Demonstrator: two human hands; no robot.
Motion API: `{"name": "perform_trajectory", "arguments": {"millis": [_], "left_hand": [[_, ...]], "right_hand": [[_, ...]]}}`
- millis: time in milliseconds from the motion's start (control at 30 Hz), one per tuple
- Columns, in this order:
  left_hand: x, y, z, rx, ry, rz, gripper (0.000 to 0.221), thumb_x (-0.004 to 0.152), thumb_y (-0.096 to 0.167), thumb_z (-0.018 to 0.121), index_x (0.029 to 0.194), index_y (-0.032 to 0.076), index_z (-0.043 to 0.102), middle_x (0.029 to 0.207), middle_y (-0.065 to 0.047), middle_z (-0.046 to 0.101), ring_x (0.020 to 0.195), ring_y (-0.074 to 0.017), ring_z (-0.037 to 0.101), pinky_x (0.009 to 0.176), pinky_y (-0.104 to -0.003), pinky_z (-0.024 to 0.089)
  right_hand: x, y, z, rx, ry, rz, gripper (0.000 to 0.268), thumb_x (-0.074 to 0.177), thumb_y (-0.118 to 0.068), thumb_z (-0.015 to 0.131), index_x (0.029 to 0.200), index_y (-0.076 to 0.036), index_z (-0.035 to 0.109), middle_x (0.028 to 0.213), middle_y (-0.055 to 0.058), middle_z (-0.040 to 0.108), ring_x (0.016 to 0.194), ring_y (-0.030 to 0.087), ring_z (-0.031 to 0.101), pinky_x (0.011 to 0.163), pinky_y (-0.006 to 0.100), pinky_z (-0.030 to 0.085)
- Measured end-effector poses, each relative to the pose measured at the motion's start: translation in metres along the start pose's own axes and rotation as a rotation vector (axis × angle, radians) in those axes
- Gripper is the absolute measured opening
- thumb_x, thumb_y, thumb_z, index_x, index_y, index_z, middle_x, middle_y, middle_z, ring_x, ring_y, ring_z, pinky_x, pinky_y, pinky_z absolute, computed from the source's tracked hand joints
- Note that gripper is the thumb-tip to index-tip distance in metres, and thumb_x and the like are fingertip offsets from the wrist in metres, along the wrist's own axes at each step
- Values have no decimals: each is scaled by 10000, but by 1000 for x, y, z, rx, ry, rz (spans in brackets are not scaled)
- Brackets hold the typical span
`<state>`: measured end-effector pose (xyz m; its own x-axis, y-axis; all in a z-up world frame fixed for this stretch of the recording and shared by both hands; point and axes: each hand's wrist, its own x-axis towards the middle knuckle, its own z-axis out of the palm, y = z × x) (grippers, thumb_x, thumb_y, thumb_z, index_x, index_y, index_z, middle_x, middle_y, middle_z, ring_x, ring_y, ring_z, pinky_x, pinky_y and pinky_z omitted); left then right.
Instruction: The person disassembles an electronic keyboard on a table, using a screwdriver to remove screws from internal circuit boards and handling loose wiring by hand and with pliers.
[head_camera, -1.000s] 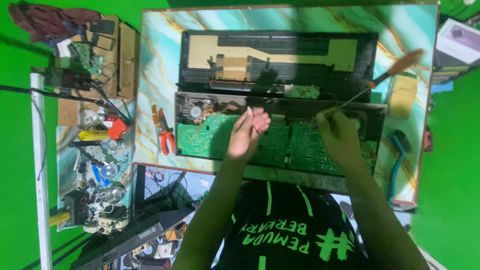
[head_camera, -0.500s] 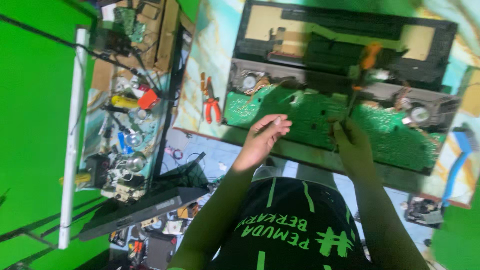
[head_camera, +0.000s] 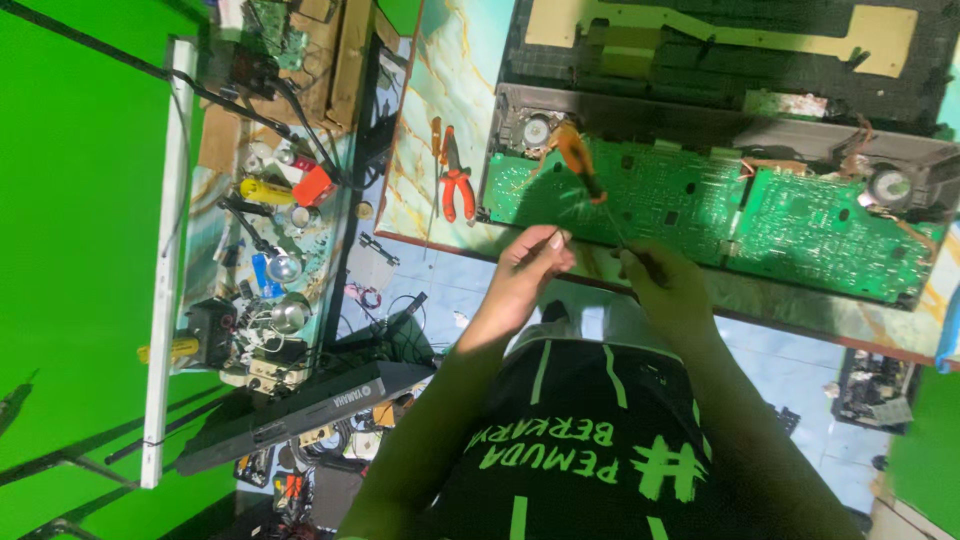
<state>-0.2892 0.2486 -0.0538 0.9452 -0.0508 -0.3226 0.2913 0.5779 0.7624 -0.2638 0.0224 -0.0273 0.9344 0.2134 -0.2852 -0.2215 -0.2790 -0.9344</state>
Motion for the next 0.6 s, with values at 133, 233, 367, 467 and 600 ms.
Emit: {"name": "perform_trajectory", "arguments": {"millis": [133,233,367,467,600], "left_hand": [[-3,5,6,50,22,-39,249,1012,269,657,1157,67,669,938,-10,665,887,-117,618,845,-290,499],[-3,4,16,34,-76,-1,314,1190,291,585,1088,-1,638,946,-2,626,900,-119,576,857,-289,474],[6,3,39,166,-163,10,207,1112,220,533,1141,33,617,1034,-13,653,952,-115,587,881,-301,487],[12,6,56,285,-245,-6,208,1058,183,512,1210,67,594,1100,-15,627,1011,-113,574,918,-305,477],[25,0,79,230,-389,-24,216,1107,223,471,1170,46,577,1138,-49,612,1093,-124,568,1046,-309,463]], "right_hand": [[-4,-11,-3,3,29,14,191,992,-177,658,1098,-21,695,856,23,710,759,82,639,678,242,510],[-13,-17,-7,61,48,51,204,1015,-160,646,1148,-17,706,857,66,695,744,112,611,652,269,485],[-22,-22,-17,6,78,123,307,1003,-107,569,1298,-59,637,938,69,730,794,136,649,687,287,521],[-28,-19,-20,157,100,98,274,995,-85,571,1261,-20,546,1006,84,741,908,136,736,789,281,593],[-35,-15,-24,177,147,6,274,965,-66,619,1232,-4,603,1036,146,738,905,196,716,763,328,575]]}}
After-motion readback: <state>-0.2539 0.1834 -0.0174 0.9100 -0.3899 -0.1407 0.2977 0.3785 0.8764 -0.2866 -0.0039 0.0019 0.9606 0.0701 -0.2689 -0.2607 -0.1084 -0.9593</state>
